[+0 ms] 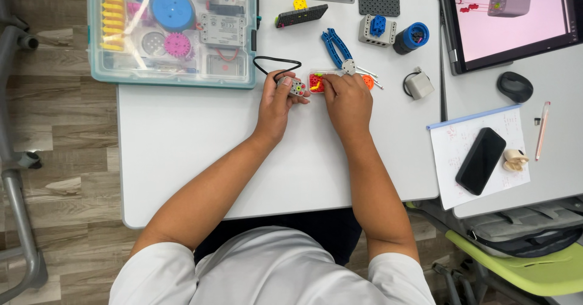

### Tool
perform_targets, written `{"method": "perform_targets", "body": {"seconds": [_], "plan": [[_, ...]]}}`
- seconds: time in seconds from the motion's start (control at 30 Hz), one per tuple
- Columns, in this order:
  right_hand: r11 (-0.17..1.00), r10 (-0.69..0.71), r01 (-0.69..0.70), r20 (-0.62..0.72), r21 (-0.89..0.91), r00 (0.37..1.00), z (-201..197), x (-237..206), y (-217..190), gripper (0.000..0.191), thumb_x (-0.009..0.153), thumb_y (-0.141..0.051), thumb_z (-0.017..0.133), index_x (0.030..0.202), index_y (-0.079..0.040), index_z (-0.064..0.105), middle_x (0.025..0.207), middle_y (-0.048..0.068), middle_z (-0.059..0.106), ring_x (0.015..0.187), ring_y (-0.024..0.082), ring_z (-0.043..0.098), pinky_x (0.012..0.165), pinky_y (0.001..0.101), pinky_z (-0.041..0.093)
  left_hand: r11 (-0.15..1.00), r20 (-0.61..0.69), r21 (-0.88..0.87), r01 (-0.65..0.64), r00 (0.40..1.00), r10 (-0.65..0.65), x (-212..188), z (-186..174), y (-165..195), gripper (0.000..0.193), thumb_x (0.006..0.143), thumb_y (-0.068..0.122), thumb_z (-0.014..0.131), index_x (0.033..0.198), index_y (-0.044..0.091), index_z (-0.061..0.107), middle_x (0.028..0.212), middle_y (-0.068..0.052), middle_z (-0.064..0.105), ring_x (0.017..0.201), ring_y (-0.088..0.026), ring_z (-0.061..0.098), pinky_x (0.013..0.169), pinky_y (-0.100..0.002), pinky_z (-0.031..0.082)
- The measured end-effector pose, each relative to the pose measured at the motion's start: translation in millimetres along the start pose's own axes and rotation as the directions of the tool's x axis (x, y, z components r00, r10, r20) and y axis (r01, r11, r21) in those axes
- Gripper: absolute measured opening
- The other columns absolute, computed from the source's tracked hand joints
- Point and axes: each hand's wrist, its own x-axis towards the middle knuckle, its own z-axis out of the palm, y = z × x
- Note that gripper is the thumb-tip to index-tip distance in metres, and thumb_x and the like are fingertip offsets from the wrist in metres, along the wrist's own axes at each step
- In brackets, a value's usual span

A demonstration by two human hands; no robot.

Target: The person assembles small electronic components on a white desk. They attach yellow and green pieces to a black base, then connect a grey module with a cable. The person uses a smartphone and a tablet to reference instructions during the process.

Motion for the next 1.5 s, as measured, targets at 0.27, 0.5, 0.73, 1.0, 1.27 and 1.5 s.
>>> {"method": "perform_targets", "body": {"seconds": [0.27,0.5,0.73,1.0,1.27,1.5], "plan": [[0.698,0.278,-0.286,0.119,0.657,0.953,-20,-13,-10,0.012,0.095,-0.004,0.075,0.107,-0.004,0.074,0.097,0.005,0.072,0.085,0.010,0.063,0.079,0.0238,0.053,0.998,0.081,0.043,0.044,0.996,-0.048,-1,0,7,0.041,0.111,0.039,0.041,0.131,0.004,0.048,0.109,-0.012,0.063,0.096,-0.017,0.064,0.084,-0.031,0.054],[0.648,0.177,-0.191,0.098,0.738,0.979,-18,-16,-26,0.010,0.095,-0.004,0.076,0.106,-0.003,0.074,0.104,0.005,0.073,0.094,0.012,0.063,0.084,0.0258,0.054,0.973,0.176,0.217,-0.082,0.983,0.043,-8,6,6,0.039,0.114,0.038,0.039,0.132,0.006,0.050,0.115,-0.008,0.062,0.098,-0.014,0.059,0.085,-0.030,0.054],[0.846,0.063,-0.028,-0.048,0.532,0.997,-24,-10,-32,0.010,0.094,-0.007,0.079,0.103,-0.005,0.076,0.102,0.005,0.076,0.100,0.020,0.066,0.088,0.0311,0.055,0.901,0.145,0.413,-0.130,0.987,0.077,-13,13,11,0.039,0.114,0.037,0.039,0.133,0.006,0.051,0.120,-0.009,0.055,0.096,-0.014,0.057,0.084,-0.029,0.053],[0.918,-0.023,0.086,-0.163,0.387,0.986,-20,-13,-37,0.012,0.092,-0.009,0.081,0.102,-0.007,0.076,0.099,0.004,0.076,0.099,0.022,0.066,0.088,0.0324,0.056,0.673,0.197,0.648,-0.356,0.932,0.303,-22,13,5,0.037,0.121,0.037,0.037,0.135,0.006,0.051,0.127,-0.010,0.050,0.109,-0.016,0.057,0.097,-0.031,0.050],[0.848,0.194,-0.143,-0.048,0.510,0.980,-31,-17,-2,0.017,0.097,-0.008,0.076,0.113,-0.003,0.076,0.099,0.005,0.072,0.085,0.016,0.061,0.075,0.0282,0.051,0.988,0.018,0.151,-0.034,0.999,0.031,-3,3,3,0.041,0.114,0.042,0.037,0.130,0.005,0.048,0.106,-0.011,0.060,0.090,-0.017,0.060,0.076,-0.030,0.052],[0.936,0.226,-0.244,0.100,0.253,0.969,-21,-19,2,0.018,0.093,-0.017,0.080,0.108,-0.009,0.080,0.079,0.004,0.069,0.061,0.013,0.056,0.058,0.0284,0.046,0.994,-0.026,0.089,-0.070,0.997,0.073,-2,3,0,0.048,0.110,0.047,0.033,0.129,0.004,0.044,0.117,-0.012,0.058,0.100,-0.019,0.066,0.084,-0.034,0.060]]}}
